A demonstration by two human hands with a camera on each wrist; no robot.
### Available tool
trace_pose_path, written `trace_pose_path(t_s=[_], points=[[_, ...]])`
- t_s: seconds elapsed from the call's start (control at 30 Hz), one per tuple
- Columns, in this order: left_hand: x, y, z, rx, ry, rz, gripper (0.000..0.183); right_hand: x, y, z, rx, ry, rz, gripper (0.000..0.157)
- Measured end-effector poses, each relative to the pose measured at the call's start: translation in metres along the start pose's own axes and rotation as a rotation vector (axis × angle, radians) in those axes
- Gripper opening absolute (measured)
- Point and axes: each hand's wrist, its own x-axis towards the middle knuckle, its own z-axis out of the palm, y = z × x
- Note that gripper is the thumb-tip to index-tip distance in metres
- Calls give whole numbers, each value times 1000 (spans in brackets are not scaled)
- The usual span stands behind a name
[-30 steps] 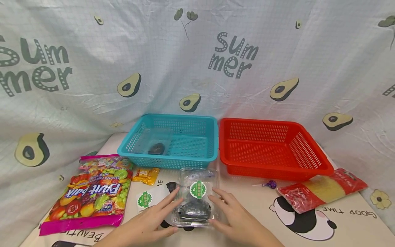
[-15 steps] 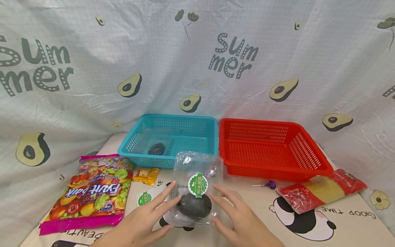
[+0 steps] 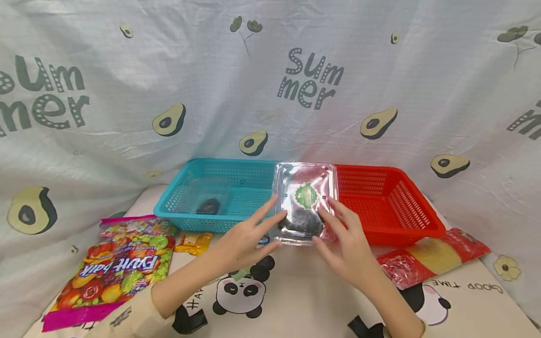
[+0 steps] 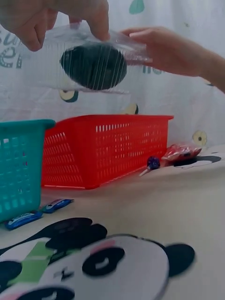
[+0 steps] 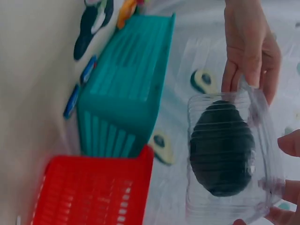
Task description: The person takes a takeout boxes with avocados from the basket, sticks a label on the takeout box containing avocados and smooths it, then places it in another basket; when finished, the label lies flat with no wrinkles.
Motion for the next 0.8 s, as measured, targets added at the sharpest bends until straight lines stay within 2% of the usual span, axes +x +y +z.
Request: trace_pose_path(t_s=[0.2,0.27,0.37,0.47,0.63,0.8], points=[[46,-9,33,-25,-36,-37,51,18,40,4,13,18,98,58],[59,-11,44,17,-62,-46,50,22,54,6,17,2,144,51],[73,-17,60,154,-88,-41,48,28,75,11,24,-29,209,44],[82,-23,74,275,-93,-32,46,31,93,18,44,-69,269,41],[87,-30,95,379,-124,-22,40,34,113,31,52,-198,365,42],[88,-33,108,348,-219,-57,22,38,125,36,29,-356,442,43]])
